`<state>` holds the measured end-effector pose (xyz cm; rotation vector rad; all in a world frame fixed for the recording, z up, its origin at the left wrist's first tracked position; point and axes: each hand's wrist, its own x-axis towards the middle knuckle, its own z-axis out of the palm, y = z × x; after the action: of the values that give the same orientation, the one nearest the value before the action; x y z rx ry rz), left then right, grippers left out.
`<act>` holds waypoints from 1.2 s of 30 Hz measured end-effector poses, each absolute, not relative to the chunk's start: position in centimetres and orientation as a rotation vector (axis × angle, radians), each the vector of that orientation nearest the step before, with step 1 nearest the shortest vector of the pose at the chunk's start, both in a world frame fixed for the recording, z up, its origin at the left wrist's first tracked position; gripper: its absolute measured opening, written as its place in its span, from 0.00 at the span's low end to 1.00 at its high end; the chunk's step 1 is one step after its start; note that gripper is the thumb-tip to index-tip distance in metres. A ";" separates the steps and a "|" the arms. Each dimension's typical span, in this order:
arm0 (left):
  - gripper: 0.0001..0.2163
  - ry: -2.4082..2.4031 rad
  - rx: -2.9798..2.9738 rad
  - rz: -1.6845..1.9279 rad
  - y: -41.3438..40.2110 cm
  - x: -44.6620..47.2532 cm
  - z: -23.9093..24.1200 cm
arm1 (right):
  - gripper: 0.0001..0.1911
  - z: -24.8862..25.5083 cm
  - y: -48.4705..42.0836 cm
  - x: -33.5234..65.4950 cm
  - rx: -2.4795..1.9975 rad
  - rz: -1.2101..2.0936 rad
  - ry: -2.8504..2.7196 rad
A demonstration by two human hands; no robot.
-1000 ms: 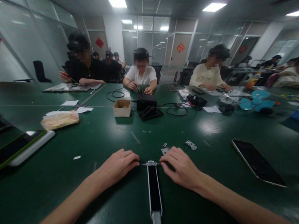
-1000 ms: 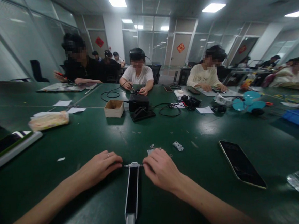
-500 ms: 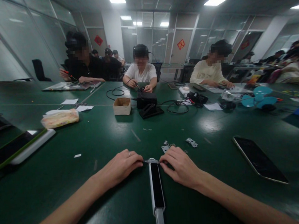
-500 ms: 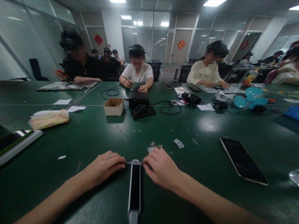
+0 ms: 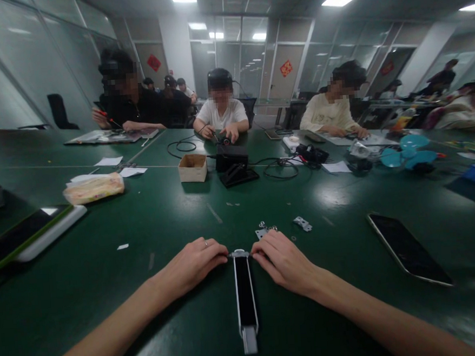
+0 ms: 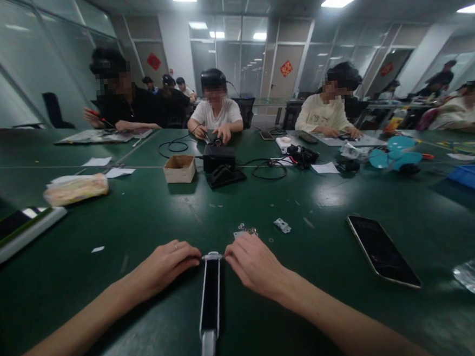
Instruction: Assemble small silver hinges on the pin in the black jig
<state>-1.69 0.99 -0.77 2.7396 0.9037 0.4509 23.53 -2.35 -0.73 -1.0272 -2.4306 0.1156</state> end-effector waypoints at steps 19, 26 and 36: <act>0.08 0.884 2.685 0.451 0.7 -1.0 -0.3 | 0.07 -0.7 -2.2 23.5 -0.954 0.092 -2.417; 0.08 0.877 2.664 0.526 0.7 -0.9 -0.8 | 0.07 -0.7 -2.2 23.5 -0.955 0.099 -2.411; 0.06 0.854 2.659 0.546 0.9 -0.8 -1.1 | 0.04 -0.9 -1.8 23.6 -0.932 0.053 -2.392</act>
<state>-0.75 0.90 -1.11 2.6589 0.8539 0.5464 23.56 -1.81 -0.95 -0.9316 -2.3923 0.0534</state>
